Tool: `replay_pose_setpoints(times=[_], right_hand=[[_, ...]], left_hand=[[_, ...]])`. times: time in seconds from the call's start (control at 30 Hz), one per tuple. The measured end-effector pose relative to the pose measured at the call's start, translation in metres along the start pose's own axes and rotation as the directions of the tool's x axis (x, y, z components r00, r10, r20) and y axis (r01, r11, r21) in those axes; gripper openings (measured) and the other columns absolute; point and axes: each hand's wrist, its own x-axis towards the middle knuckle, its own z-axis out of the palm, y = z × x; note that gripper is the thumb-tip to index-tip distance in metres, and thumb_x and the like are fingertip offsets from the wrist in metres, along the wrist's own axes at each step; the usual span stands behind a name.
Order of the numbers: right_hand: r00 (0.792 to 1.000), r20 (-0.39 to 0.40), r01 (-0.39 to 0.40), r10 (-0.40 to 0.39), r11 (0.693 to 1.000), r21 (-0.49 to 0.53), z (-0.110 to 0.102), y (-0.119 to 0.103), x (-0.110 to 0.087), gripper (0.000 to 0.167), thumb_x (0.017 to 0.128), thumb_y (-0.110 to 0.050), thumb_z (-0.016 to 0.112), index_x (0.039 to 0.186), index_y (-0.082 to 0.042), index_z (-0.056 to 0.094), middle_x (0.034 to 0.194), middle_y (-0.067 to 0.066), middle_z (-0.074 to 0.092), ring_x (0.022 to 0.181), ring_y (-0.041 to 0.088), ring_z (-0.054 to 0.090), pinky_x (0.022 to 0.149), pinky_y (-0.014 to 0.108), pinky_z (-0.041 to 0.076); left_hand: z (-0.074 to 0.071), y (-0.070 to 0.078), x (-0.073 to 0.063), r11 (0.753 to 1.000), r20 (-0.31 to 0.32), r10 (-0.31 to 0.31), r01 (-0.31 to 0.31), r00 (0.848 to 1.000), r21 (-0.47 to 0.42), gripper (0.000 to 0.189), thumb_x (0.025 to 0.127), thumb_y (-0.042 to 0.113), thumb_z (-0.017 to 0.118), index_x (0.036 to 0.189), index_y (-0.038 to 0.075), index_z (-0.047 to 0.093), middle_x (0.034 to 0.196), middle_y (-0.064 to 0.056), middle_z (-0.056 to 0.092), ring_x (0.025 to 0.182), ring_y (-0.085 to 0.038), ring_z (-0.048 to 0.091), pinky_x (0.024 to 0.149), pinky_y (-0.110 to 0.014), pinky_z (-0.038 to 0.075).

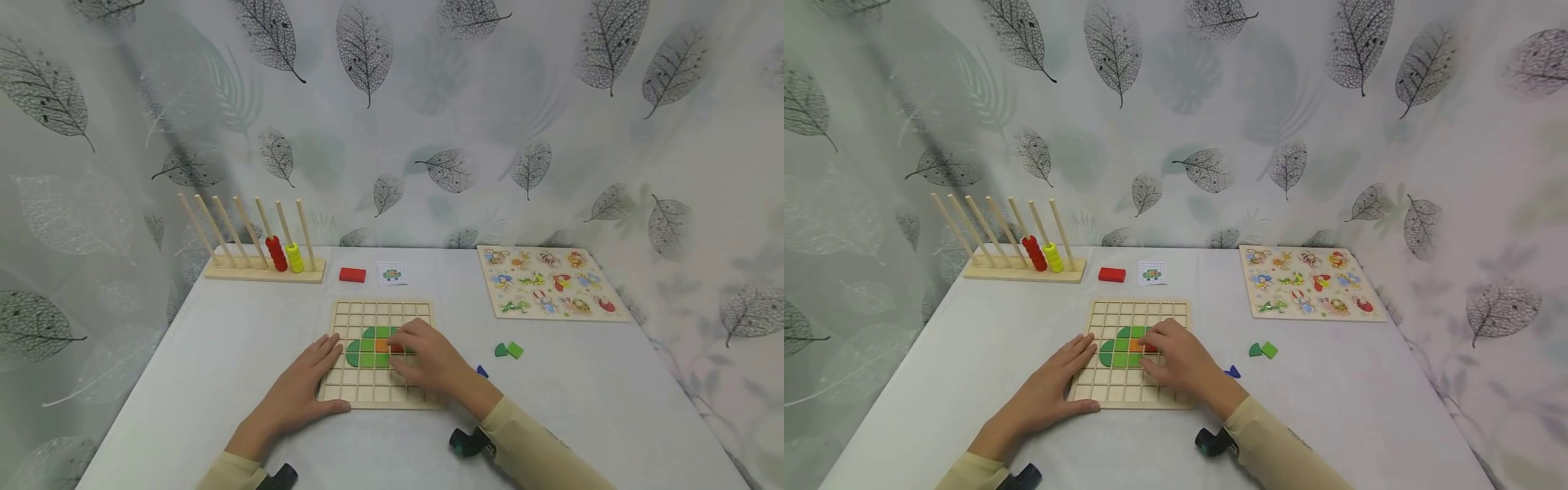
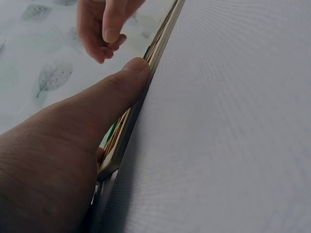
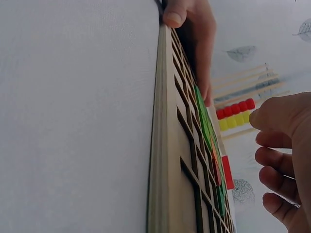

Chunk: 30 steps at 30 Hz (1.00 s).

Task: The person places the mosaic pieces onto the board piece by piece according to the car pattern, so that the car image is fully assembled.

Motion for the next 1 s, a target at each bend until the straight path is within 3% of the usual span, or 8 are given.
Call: replay_pose_setpoints(times=[0.23,0.6,1.0], right_hand=[[0.999,-0.037,0.023,-0.023,1.000,-0.013,-0.012,0.004,-0.005,0.025,0.092,-0.018,0.089,0.115,-0.012,0.081,0.114,-0.003,0.069,0.112,0.015,0.061,0.095,0.032,0.058],[0.999,-0.015,-0.046,0.046,0.999,-0.020,-0.026,0.007,-0.012,0.031,0.092,-0.019,0.089,0.120,-0.012,0.080,0.118,-0.005,0.067,0.113,0.012,0.060,0.095,0.031,0.058],[0.997,-0.079,-0.007,0.004,0.999,-0.047,-0.044,0.008,-0.020,0.030,0.091,-0.016,0.089,0.119,-0.011,0.080,0.117,-0.004,0.068,0.112,0.013,0.062,0.093,0.035,0.060]], left_hand=[[0.001,-0.003,-0.001,1.000,-0.005,0.003,-0.002,1.000,0.016,0.110,0.085,0.074,0.079,0.166,0.008,0.044,0.176,-0.006,0.033,0.162,-0.033,0.026,0.123,-0.060,0.034],[0.002,-0.002,0.000,1.000,0.033,-0.019,0.019,0.999,0.008,0.114,0.084,0.076,0.078,0.168,0.010,0.041,0.178,-0.002,0.028,0.164,-0.029,0.021,0.126,-0.057,0.030],[0.002,-0.003,0.000,1.000,0.035,-0.026,0.025,0.999,0.019,0.114,0.084,0.077,0.078,0.169,0.010,0.040,0.178,-0.001,0.028,0.164,-0.029,0.021,0.126,-0.056,0.031]])
